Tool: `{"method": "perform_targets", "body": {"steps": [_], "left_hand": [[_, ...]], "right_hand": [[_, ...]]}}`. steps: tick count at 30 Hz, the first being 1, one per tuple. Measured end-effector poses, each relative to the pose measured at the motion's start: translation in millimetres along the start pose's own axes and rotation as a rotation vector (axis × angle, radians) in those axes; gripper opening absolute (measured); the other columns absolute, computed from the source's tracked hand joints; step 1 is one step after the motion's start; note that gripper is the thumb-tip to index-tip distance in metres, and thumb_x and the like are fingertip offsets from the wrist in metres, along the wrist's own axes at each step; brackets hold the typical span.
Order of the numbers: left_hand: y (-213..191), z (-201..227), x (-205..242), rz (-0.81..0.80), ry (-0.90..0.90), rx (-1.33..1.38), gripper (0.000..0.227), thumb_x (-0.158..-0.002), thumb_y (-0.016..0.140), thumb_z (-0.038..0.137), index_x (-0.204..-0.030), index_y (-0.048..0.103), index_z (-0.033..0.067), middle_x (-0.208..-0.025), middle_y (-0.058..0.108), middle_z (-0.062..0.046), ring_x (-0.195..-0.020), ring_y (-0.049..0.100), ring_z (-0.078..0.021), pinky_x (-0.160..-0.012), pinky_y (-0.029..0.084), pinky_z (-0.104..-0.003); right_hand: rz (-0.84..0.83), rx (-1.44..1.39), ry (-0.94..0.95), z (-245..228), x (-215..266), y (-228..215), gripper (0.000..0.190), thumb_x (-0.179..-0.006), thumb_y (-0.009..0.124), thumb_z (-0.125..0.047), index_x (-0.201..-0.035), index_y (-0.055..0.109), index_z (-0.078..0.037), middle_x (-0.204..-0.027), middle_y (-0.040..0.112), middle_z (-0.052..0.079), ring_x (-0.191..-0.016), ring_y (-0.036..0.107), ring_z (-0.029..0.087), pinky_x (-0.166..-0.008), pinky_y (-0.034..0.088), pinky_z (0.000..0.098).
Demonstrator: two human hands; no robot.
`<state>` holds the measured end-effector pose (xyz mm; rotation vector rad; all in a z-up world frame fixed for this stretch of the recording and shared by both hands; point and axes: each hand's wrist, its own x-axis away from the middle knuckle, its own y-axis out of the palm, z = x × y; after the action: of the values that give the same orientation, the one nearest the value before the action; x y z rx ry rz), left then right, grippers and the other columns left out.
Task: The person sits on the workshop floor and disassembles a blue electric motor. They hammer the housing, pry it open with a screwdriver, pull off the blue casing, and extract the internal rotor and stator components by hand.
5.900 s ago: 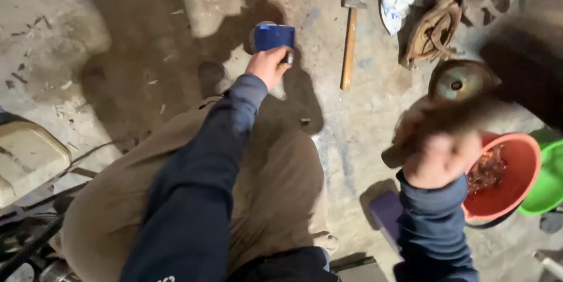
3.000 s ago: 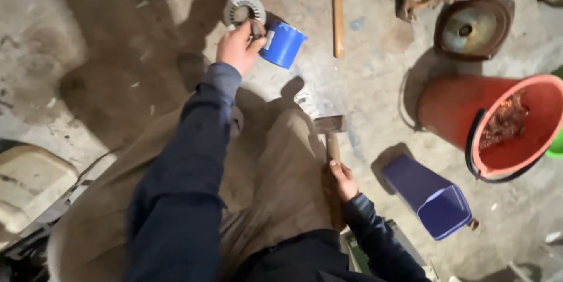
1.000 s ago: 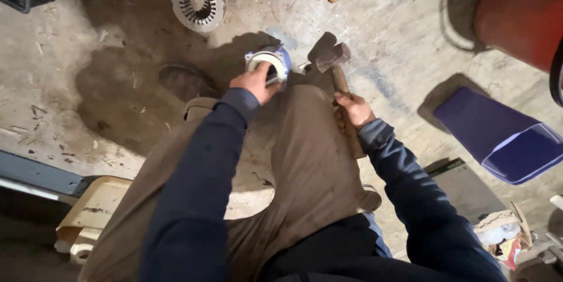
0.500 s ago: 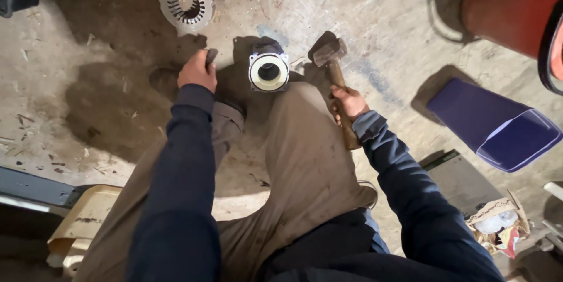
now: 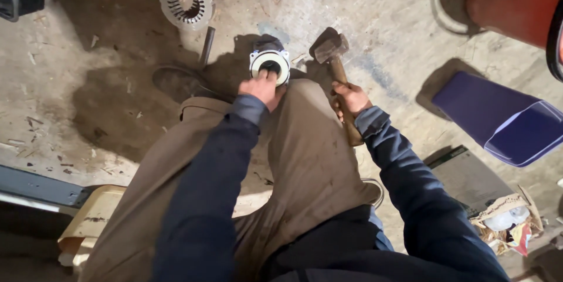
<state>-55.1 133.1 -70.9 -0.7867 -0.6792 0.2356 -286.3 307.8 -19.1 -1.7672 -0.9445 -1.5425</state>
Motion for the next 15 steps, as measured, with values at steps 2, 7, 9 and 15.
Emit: {"method": "perform_targets", "body": {"steps": [2, 7, 9, 15], "left_hand": [[27.1, -1.4, -6.0, -0.065, -0.050, 0.002, 0.037, -0.087, 0.068, 0.036, -0.113, 0.063, 0.0104, -0.111, 0.067, -0.012, -0.087, 0.072, -0.0332, -0.071, 0.055, -0.051], [39.4, -5.5, -9.7, -0.154, -0.132, 0.019, 0.039, -0.095, 0.064, 0.038, -0.116, 0.062, 0.0051, -0.110, 0.069, -0.017, -0.085, 0.074, -0.0360, -0.069, 0.057, -0.052], [38.6, -12.5, -12.4, -0.175, -0.079, 0.031, 0.032, -0.096, 0.062, 0.036, -0.109, 0.065, 0.0073, -0.104, 0.072, -0.015, -0.086, 0.074, -0.0360, -0.069, 0.057, -0.051], [-2.9, 1.9, 0.9, -0.227, -0.023, 0.091, 0.035, -0.098, 0.062, 0.042, -0.095, 0.069, 0.0080, -0.086, 0.074, -0.017, -0.082, 0.074, -0.0372, -0.069, 0.056, -0.053]], "right_hand": [[0.010, 0.005, -0.005, -3.5, 3.0, 1.6, 0.040, -0.098, 0.059, -0.041, -0.107, 0.055, -0.002, -0.064, 0.052, 0.008, -0.044, 0.048, 0.020, -0.039, 0.040, 0.0352], [0.061, 0.024, -0.048, 0.5, 4.1, 3.6, 0.039, -0.096, 0.061, -0.039, -0.107, 0.057, -0.002, -0.064, 0.053, 0.010, -0.045, 0.048, 0.021, -0.040, 0.039, 0.0377], [0.168, 0.397, -0.241, 3.2, 0.3, -5.8, 0.042, -0.100, 0.065, -0.041, -0.102, 0.063, 0.000, -0.068, 0.061, 0.013, -0.053, 0.056, 0.021, -0.051, 0.044, 0.0394], [0.258, 0.912, -0.580, -55.0, 101.3, 40.6, 0.038, -0.098, 0.066, -0.039, -0.101, 0.067, -0.001, -0.065, 0.064, 0.016, -0.058, 0.065, 0.031, -0.057, 0.051, 0.0435]]}}
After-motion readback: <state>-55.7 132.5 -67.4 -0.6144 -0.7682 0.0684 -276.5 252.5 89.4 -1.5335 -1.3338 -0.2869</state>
